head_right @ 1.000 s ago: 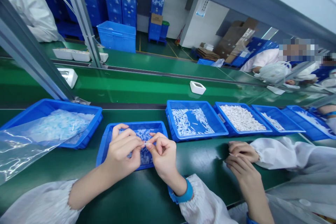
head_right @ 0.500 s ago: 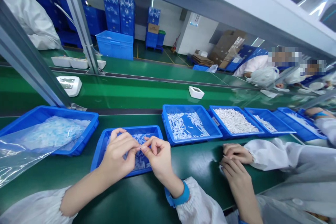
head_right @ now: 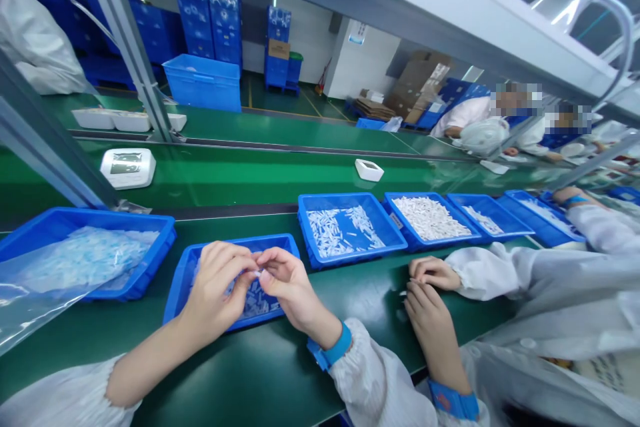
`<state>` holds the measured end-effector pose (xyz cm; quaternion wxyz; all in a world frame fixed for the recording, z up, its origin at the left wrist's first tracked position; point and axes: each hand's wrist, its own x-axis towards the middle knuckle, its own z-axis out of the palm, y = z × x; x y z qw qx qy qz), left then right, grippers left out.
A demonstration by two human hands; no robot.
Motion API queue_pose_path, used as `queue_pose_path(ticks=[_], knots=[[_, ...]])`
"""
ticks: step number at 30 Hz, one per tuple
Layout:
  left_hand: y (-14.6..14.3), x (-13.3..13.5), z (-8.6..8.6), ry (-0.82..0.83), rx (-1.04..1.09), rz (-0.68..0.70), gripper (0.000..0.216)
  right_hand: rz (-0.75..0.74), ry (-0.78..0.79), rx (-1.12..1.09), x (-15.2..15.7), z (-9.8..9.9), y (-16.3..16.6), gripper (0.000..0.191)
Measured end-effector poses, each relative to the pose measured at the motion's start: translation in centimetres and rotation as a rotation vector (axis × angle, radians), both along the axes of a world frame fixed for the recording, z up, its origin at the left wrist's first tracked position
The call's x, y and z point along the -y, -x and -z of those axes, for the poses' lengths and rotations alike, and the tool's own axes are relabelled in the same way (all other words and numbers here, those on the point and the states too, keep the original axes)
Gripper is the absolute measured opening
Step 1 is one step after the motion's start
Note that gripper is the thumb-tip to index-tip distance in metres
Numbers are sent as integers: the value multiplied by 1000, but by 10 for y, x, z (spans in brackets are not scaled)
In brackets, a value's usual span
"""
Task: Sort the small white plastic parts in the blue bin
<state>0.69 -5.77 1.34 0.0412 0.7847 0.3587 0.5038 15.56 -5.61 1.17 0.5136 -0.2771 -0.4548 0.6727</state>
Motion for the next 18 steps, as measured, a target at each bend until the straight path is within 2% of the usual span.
queue_pose_path(ticks=[5, 11, 14, 18], knots=[[1, 0, 3, -30, -74, 12, 16, -69, 83, -96, -1, 0, -3, 29], [2, 1, 1, -45, -66, 9, 11, -61, 109, -50, -3, -2, -4, 36], [3, 1, 1, -55, -56, 1, 14, 63, -8, -29, -8, -1, -7, 29], [-1, 9, -9, -48, -16, 24, 17, 411, -246, 78, -22, -1, -18, 20]])
